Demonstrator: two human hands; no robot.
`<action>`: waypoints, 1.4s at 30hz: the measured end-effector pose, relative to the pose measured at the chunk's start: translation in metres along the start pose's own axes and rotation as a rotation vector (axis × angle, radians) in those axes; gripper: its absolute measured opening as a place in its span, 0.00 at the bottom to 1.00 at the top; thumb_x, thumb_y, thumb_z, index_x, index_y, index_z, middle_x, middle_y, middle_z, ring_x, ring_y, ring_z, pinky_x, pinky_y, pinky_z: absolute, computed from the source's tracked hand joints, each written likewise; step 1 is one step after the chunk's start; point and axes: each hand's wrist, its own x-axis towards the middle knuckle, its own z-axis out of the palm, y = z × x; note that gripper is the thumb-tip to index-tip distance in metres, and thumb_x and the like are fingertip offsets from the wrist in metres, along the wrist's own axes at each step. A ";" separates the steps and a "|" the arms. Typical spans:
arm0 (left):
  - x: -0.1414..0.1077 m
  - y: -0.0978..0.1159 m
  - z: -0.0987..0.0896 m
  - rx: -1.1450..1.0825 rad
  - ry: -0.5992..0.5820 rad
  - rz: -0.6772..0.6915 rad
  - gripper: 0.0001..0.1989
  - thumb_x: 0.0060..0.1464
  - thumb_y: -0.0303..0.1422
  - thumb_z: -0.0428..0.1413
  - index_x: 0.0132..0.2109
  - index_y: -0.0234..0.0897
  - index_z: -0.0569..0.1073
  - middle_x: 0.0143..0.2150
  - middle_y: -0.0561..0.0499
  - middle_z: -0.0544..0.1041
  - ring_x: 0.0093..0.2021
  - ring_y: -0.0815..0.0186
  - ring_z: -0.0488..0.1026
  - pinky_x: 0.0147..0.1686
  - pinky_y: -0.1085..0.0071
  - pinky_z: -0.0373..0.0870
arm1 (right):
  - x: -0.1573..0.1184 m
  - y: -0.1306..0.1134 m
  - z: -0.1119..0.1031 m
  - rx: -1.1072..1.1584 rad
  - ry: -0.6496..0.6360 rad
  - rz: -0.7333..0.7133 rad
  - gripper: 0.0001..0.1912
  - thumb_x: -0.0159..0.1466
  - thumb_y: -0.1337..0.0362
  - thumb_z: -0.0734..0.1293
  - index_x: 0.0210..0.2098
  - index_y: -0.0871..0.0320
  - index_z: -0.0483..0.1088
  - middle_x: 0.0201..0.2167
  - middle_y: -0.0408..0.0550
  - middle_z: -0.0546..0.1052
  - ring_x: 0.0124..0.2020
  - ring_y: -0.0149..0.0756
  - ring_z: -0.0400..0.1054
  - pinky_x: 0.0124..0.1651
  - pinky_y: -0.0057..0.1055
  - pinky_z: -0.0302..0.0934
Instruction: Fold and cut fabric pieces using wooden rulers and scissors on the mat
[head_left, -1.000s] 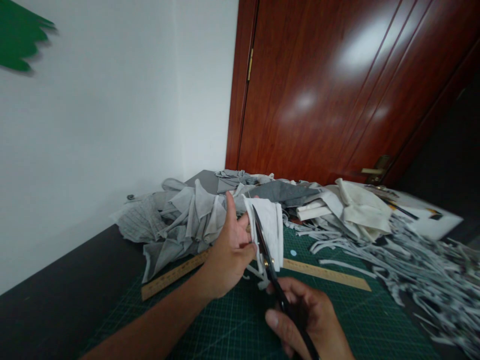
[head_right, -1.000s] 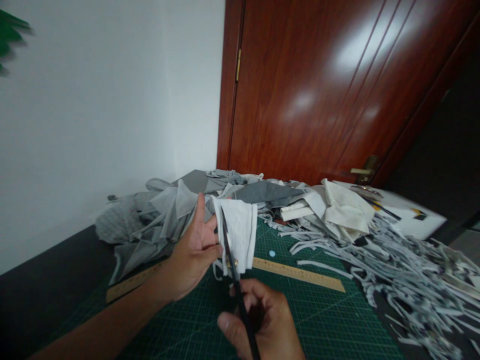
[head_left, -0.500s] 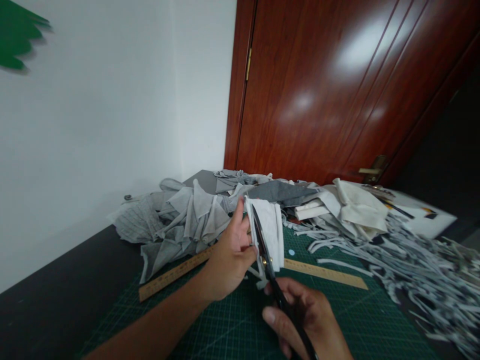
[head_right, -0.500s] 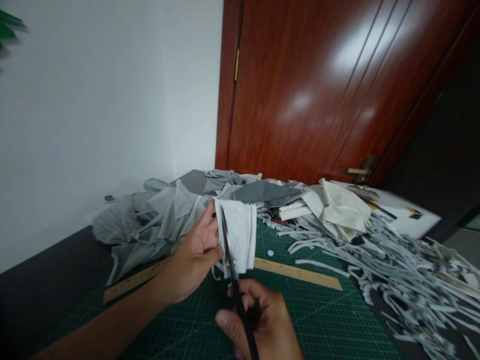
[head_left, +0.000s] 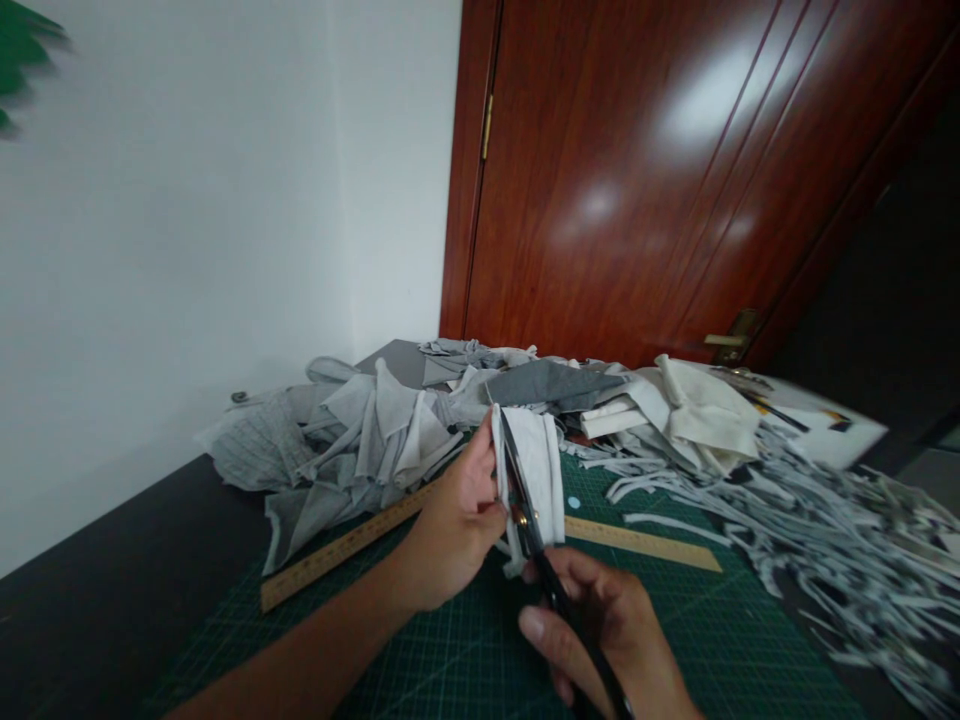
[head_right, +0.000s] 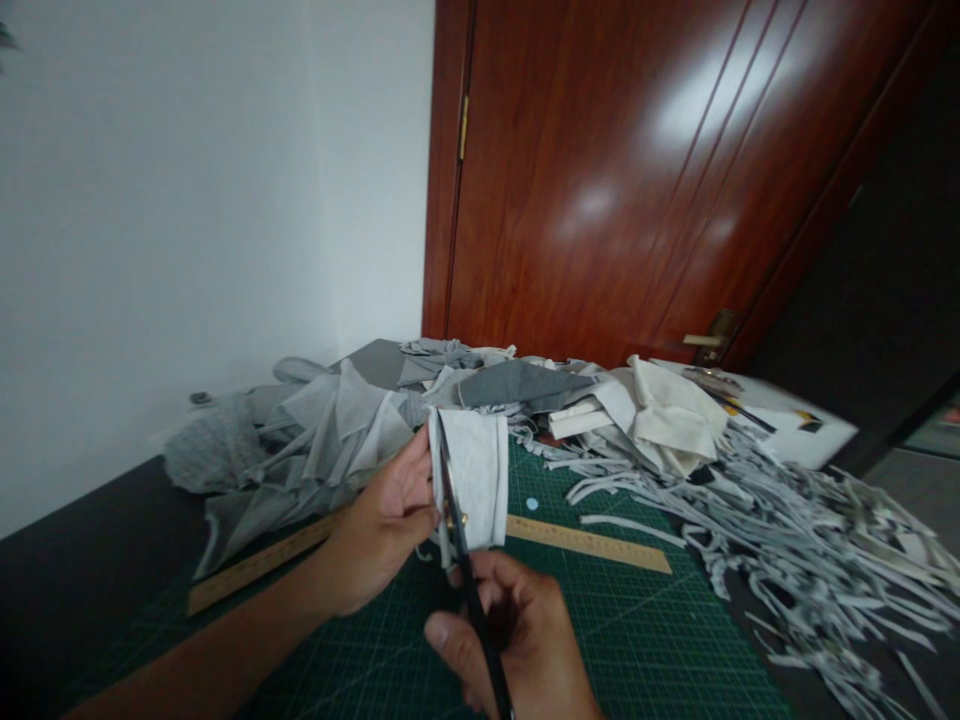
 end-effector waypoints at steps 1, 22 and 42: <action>0.000 0.001 0.000 0.002 0.000 -0.005 0.50 0.53 0.14 0.56 0.78 0.49 0.53 0.70 0.44 0.71 0.66 0.50 0.73 0.60 0.58 0.74 | 0.000 0.000 0.000 -0.007 0.002 0.006 0.28 0.56 0.41 0.80 0.41 0.58 0.77 0.19 0.34 0.67 0.15 0.24 0.57 0.20 0.22 0.52; -0.001 0.002 0.004 0.013 -0.064 -0.088 0.45 0.49 0.14 0.55 0.73 0.44 0.64 0.64 0.42 0.77 0.55 0.55 0.79 0.38 0.73 0.77 | 0.005 0.009 0.000 0.044 -0.014 -0.019 0.29 0.62 0.38 0.76 0.41 0.60 0.74 0.20 0.36 0.69 0.14 0.20 0.56 0.17 0.18 0.50; -0.022 -0.011 -0.002 1.039 -0.501 -0.249 0.45 0.57 0.28 0.63 0.78 0.44 0.57 0.77 0.45 0.61 0.76 0.50 0.59 0.76 0.50 0.53 | 0.024 -0.037 -0.082 -0.365 0.275 -0.030 0.28 0.54 0.46 0.81 0.44 0.59 0.78 0.19 0.39 0.74 0.18 0.34 0.64 0.20 0.27 0.52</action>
